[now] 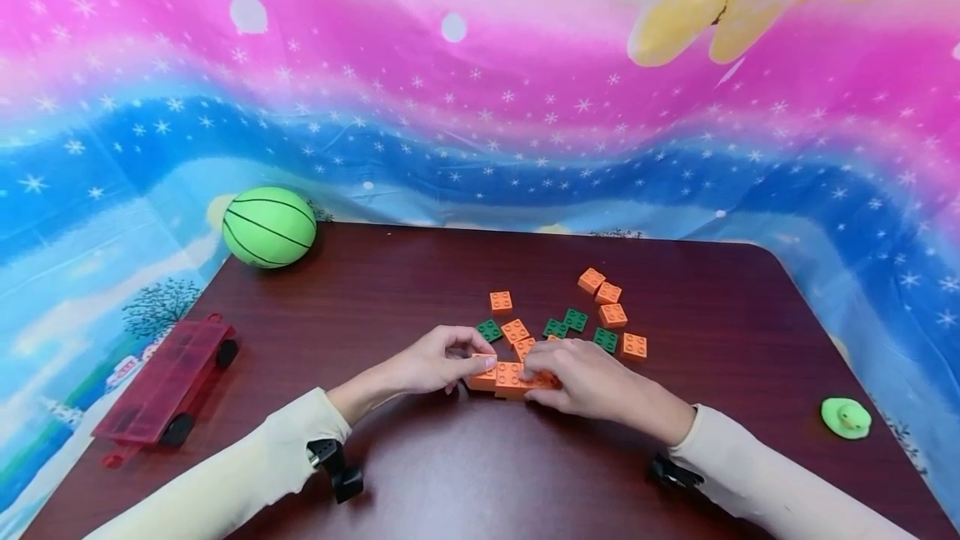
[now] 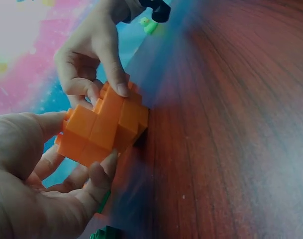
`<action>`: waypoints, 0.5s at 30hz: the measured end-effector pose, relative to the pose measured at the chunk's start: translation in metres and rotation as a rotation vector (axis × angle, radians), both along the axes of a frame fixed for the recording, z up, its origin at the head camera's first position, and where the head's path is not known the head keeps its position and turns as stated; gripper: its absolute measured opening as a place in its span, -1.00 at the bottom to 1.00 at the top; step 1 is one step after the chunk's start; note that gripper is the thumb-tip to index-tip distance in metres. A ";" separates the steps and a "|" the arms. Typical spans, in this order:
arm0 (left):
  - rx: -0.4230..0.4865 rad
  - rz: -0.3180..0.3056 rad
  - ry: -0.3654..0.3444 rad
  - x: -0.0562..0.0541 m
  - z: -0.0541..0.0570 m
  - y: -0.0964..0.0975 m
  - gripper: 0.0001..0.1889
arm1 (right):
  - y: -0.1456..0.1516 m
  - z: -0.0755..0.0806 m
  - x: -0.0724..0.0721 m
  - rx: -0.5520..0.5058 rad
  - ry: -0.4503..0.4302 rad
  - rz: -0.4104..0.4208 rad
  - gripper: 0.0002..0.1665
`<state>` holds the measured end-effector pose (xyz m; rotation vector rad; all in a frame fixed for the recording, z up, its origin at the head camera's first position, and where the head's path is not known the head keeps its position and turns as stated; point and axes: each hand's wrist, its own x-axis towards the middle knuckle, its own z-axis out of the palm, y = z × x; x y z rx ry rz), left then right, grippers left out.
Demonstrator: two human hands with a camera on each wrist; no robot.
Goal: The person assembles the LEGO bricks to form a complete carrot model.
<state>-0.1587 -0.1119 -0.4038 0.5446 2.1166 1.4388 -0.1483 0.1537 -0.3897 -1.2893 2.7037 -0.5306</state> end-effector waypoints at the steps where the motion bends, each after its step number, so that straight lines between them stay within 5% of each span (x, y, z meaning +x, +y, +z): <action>1: -0.004 -0.003 -0.002 0.000 0.000 0.001 -0.74 | 0.001 0.000 0.000 0.002 0.001 -0.001 -0.84; 5: -0.069 -0.018 0.107 0.004 -0.002 0.004 -0.73 | 0.002 -0.001 0.002 0.003 0.006 -0.004 -0.84; 10: -0.149 -0.034 0.373 0.012 -0.004 0.012 -0.74 | 0.004 0.000 0.004 0.020 -0.021 0.005 -0.89; 15: -0.169 -0.052 0.462 0.014 -0.004 0.023 -0.72 | 0.025 0.011 0.007 0.026 0.007 0.033 -0.56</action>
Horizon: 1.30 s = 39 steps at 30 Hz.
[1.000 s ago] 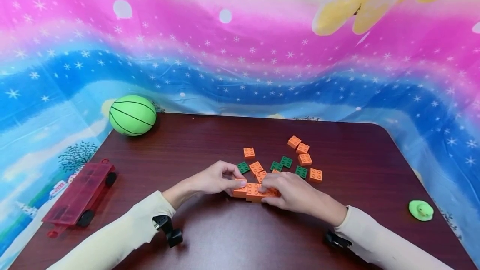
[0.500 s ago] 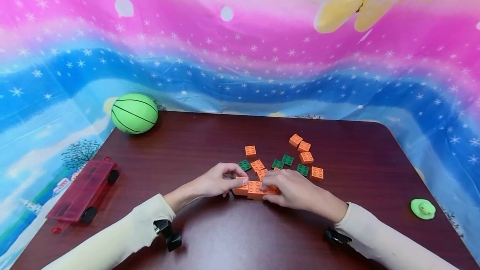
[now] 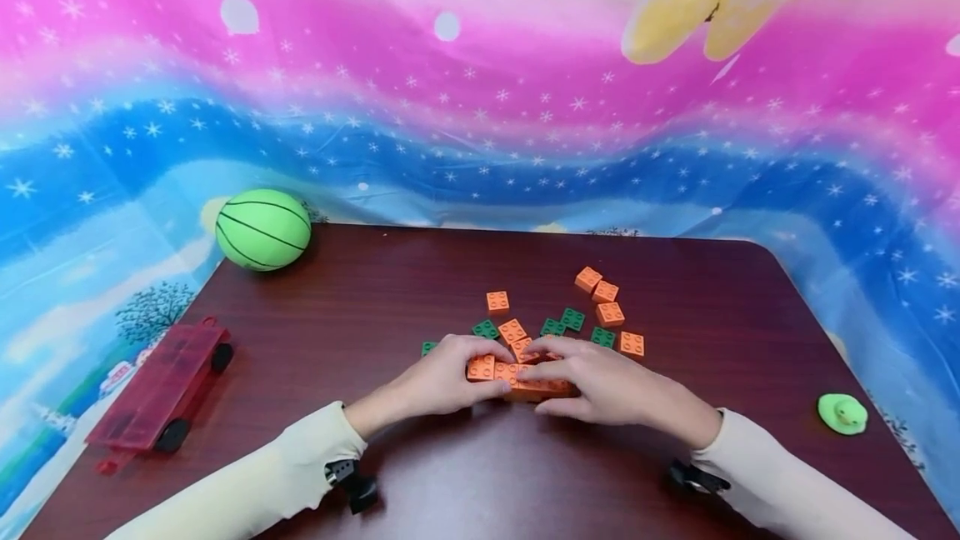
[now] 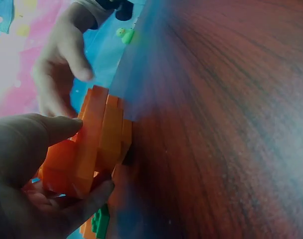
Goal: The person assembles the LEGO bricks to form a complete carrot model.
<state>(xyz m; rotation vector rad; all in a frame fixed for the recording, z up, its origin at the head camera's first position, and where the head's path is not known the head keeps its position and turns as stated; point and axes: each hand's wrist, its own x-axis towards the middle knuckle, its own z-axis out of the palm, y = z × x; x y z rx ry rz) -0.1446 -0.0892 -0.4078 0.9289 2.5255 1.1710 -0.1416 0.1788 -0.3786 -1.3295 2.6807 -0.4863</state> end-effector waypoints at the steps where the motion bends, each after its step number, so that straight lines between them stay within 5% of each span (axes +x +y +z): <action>1: -0.004 0.000 -0.004 0.000 0.000 0.002 -0.72 | 0.007 0.003 0.000 -0.010 0.027 -0.008 -0.53; 7: -0.056 0.057 0.044 0.001 -0.002 0.008 -0.68 | 0.057 0.013 -0.017 -0.014 0.159 -0.260 -0.71; 10: -0.062 0.060 0.083 0.004 -0.005 0.012 -0.65 | 0.081 0.008 -0.025 0.072 0.110 -0.397 -0.81; 14: -0.088 0.045 0.130 0.007 -0.008 0.015 -0.63 | 0.101 -0.007 -0.031 0.136 0.024 -0.461 -0.80; 23: -0.169 0.074 0.183 0.003 -0.002 0.017 -0.65 | 0.106 -0.025 -0.043 0.039 -0.005 -0.422 -0.77; 30: -0.205 0.064 0.171 0.004 0.003 0.020 -0.66 | 0.099 -0.004 -0.037 -0.052 -0.052 -0.354 -0.76; 39: -0.248 0.075 0.126 0.000 0.008 0.021 -0.65 | 0.050 0.020 -0.011 -0.254 0.023 -0.082 -0.79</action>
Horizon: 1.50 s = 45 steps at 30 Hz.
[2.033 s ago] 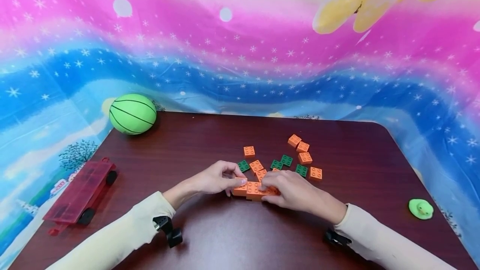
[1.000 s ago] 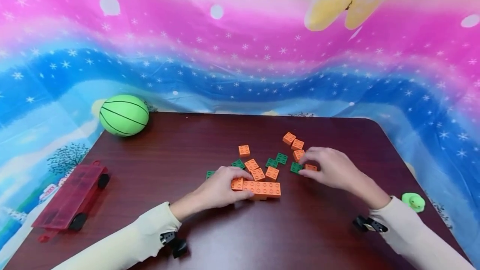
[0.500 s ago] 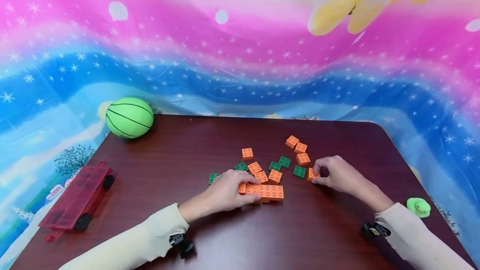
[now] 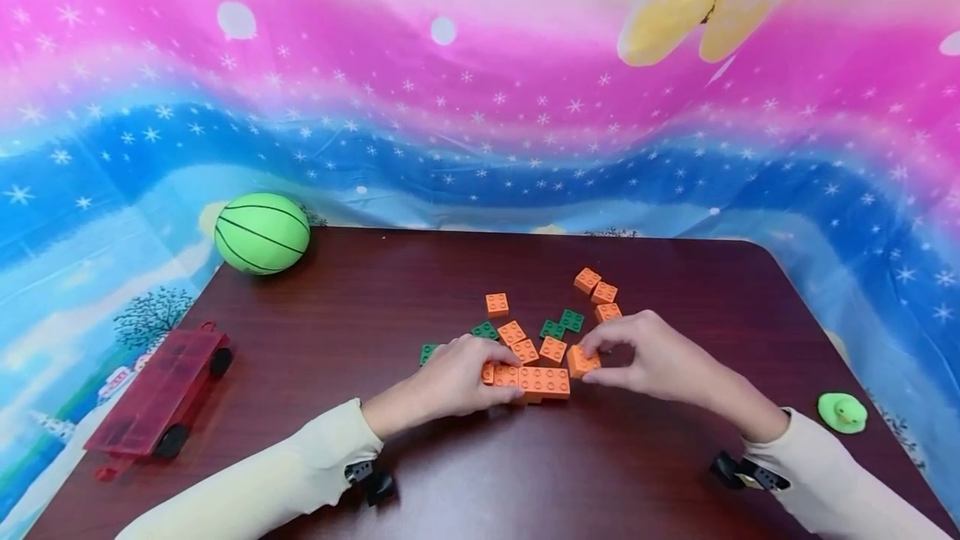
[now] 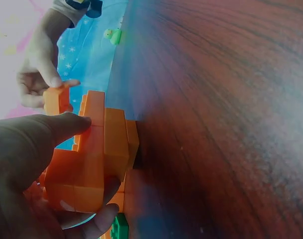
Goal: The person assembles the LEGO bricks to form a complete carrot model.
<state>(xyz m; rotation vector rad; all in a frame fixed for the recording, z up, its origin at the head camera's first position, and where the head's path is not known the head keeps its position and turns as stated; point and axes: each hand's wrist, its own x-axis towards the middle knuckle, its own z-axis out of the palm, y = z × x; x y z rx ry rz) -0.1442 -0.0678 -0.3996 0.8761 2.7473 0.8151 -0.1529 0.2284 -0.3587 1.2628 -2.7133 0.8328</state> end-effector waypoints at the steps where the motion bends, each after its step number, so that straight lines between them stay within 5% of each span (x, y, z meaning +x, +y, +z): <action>1: -0.003 0.000 -0.002 0.000 0.000 0.000 -0.65 | -0.004 0.000 0.002 -0.003 0.002 0.019 -0.79; 15: 0.003 -0.013 0.015 0.000 0.000 0.000 -0.66 | -0.027 -0.019 0.007 -0.021 -0.021 0.085 -0.92; 24: 0.009 -0.007 0.010 0.000 0.000 -0.001 -0.66 | -0.027 -0.027 0.001 -0.074 -0.128 0.076 -0.92; 32: 0.006 -0.006 0.014 0.000 -0.001 -0.001 -0.67 | -0.026 -0.035 -0.005 -0.110 -0.424 0.021 -0.82; 38: 0.015 -0.011 0.011 -0.001 -0.002 -0.001 -0.67 | -0.025 -0.043 -0.009 -0.180 -0.609 0.077 -0.81; 45: 0.026 -0.014 0.008 0.000 -0.002 -0.001 -0.67 | -0.026 -0.043 -0.010 -0.245 -0.726 0.080 -0.82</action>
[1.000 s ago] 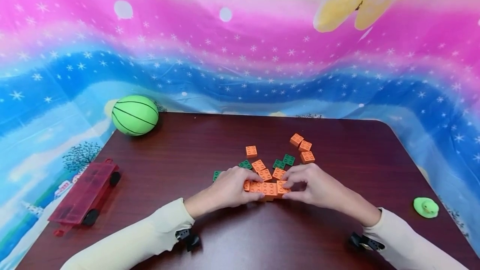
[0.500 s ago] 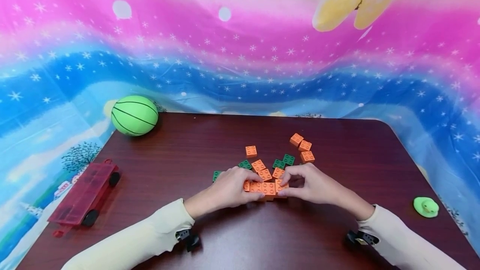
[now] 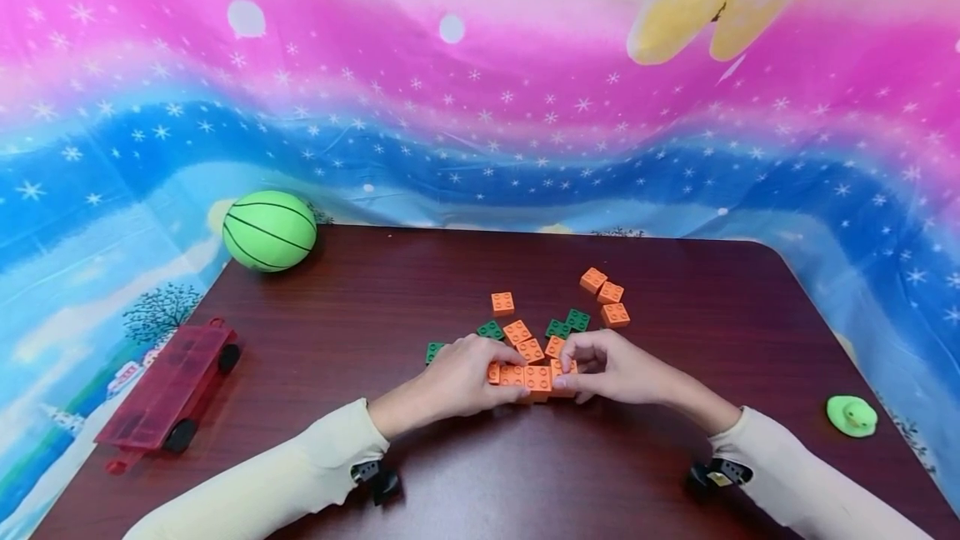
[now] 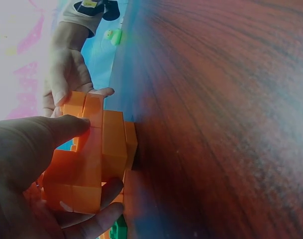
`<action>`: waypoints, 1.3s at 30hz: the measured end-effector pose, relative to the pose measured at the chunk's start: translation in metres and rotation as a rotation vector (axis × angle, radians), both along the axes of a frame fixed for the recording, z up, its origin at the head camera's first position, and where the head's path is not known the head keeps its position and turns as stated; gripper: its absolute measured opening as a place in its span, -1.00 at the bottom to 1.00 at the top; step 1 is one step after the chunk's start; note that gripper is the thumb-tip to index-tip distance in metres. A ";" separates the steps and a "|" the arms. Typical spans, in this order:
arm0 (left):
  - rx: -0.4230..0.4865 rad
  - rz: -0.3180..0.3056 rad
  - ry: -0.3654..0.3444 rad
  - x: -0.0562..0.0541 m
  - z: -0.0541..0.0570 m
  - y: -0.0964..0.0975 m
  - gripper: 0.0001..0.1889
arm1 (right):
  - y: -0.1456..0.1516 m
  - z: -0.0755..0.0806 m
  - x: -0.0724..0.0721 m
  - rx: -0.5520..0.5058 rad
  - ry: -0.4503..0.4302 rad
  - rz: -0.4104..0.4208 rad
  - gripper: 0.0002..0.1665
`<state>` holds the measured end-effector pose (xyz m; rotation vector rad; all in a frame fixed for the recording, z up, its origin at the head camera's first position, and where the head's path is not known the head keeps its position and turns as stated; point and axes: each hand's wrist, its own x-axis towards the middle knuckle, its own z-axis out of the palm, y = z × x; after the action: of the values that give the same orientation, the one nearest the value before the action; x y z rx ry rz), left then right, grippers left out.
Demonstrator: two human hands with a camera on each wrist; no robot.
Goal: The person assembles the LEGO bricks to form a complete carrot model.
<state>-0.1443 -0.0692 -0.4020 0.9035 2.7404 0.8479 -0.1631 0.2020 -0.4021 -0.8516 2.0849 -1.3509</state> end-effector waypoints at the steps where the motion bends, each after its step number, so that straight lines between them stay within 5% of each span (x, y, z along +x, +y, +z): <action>1: 0.000 0.001 -0.001 0.000 0.000 0.000 -0.67 | 0.000 0.000 0.000 0.000 -0.002 0.000 -0.81; 28: -0.015 0.006 0.002 0.002 -0.001 0.001 -0.64 | -0.002 -0.004 0.003 0.030 0.059 -0.017 -0.80; 31: -0.003 0.002 0.010 0.001 -0.002 0.001 -0.64 | -0.002 0.000 0.007 0.102 0.189 -0.053 -0.81; 34: 0.014 -0.004 0.002 0.000 -0.002 0.001 -0.64 | -0.007 0.007 0.014 0.199 0.407 -0.066 -0.81; 39: 0.020 -0.013 -0.007 -0.002 0.000 0.000 -0.63 | -0.017 0.005 0.022 0.249 0.685 -0.015 -0.72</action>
<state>-0.1460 -0.0688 -0.4022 0.9189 2.7221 0.8765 -0.1411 0.1848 -0.3970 -1.3162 2.6925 -0.8345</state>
